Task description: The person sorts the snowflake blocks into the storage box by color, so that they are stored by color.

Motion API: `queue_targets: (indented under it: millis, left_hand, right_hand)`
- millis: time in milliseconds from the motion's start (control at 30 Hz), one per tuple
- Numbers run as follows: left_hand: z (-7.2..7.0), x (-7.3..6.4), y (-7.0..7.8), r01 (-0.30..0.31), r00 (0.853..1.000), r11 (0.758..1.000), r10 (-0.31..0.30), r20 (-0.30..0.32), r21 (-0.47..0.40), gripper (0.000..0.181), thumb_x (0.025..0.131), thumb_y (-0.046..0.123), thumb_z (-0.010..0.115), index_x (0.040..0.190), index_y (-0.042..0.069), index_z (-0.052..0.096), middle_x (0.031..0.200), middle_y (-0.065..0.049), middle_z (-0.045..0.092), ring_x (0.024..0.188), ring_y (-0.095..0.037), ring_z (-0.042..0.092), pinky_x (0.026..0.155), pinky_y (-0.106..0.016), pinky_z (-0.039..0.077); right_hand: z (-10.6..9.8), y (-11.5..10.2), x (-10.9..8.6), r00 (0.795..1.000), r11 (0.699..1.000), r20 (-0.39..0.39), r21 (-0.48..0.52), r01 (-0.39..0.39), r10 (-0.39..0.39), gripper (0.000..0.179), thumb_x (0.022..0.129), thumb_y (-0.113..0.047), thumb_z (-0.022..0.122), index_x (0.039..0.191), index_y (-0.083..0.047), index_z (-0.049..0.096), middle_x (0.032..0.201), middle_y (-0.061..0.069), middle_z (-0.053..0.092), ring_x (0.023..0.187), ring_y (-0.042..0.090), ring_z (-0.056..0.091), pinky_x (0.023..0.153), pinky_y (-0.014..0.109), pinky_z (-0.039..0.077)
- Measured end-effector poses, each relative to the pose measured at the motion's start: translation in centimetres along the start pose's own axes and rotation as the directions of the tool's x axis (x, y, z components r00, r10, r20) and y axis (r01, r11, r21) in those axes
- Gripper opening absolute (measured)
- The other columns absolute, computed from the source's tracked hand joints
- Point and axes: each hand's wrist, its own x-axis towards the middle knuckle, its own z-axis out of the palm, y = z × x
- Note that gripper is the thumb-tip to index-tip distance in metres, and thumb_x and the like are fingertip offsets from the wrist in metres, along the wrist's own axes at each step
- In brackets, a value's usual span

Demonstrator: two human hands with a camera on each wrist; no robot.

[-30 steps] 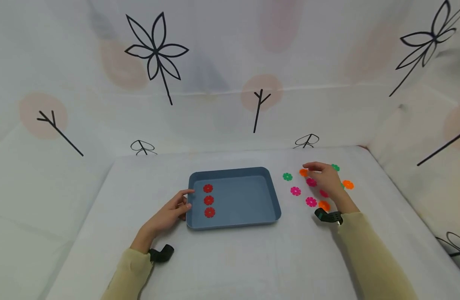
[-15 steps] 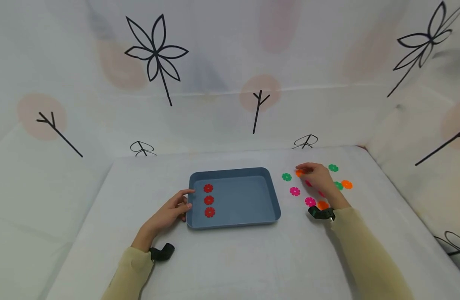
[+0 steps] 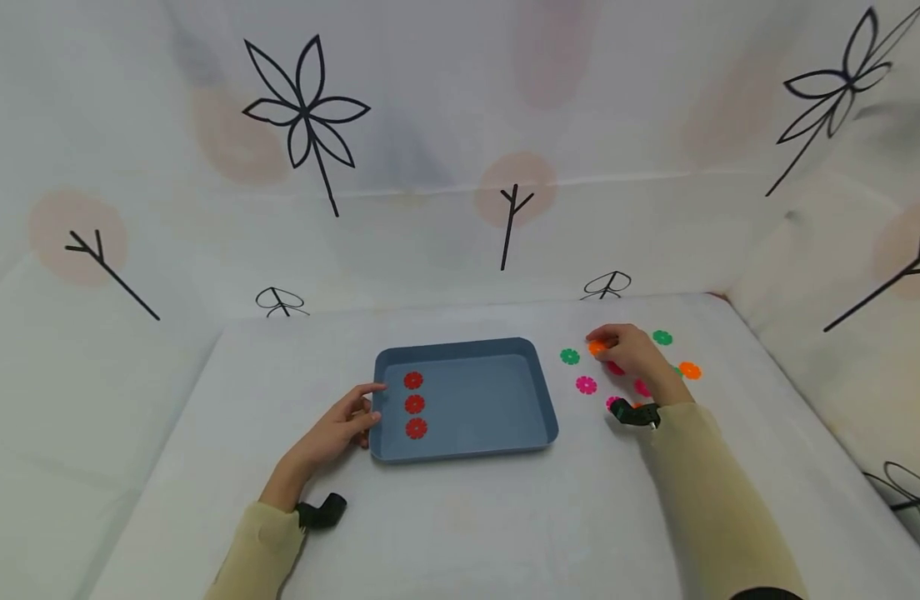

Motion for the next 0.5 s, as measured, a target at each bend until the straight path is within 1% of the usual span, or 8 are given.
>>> queue_targets:
  millis: [133,400,500]
  left_hand:
    - [0.08,-0.27,0.0,-0.002,1.0,1.0,0.002,-0.006,0.002,0.049,0.103,0.023,0.057,0.148,0.013,0.041,0.104,-0.014,0.045,0.078,-0.026,0.056,0.071,-0.03,0.051]
    - [0.35,-0.26,0.2,-0.009,1.0,1.0,0.008,-0.013,-0.011,0.049,0.103,0.023,0.057,0.148,0.013,0.042,0.103,-0.014,0.044,0.082,-0.026,0.055,0.072,-0.03,0.052]
    - [0.37,-0.28,0.22,-0.009,1.0,1.0,0.009,-0.016,-0.005,0.049,0.103,0.023,0.057,0.148,0.012,0.042,0.102,-0.014,0.044,0.081,-0.026,0.055,0.071,-0.03,0.052]
  right_hand:
    - [0.2,0.07,-0.04,1.0,1.0,0.008,0.02,-0.008,0.008,0.037,0.096,-0.006,0.06,0.133,-0.005,0.058,0.129,0.023,0.052,0.115,0.04,0.045,0.097,0.049,0.044]
    - [0.63,0.58,-0.55,0.997,0.992,-0.046,0.111,-0.061,0.066,0.039,0.097,-0.01,0.062,0.136,-0.007,0.057,0.128,0.022,0.049,0.116,0.038,0.043,0.093,0.045,0.046]
    - [0.97,0.74,-0.56,0.996,0.989,-0.061,0.135,-0.056,0.065,0.039,0.097,-0.01,0.063,0.136,-0.008,0.057,0.126,0.021,0.049,0.114,0.037,0.043,0.091,0.041,0.045]
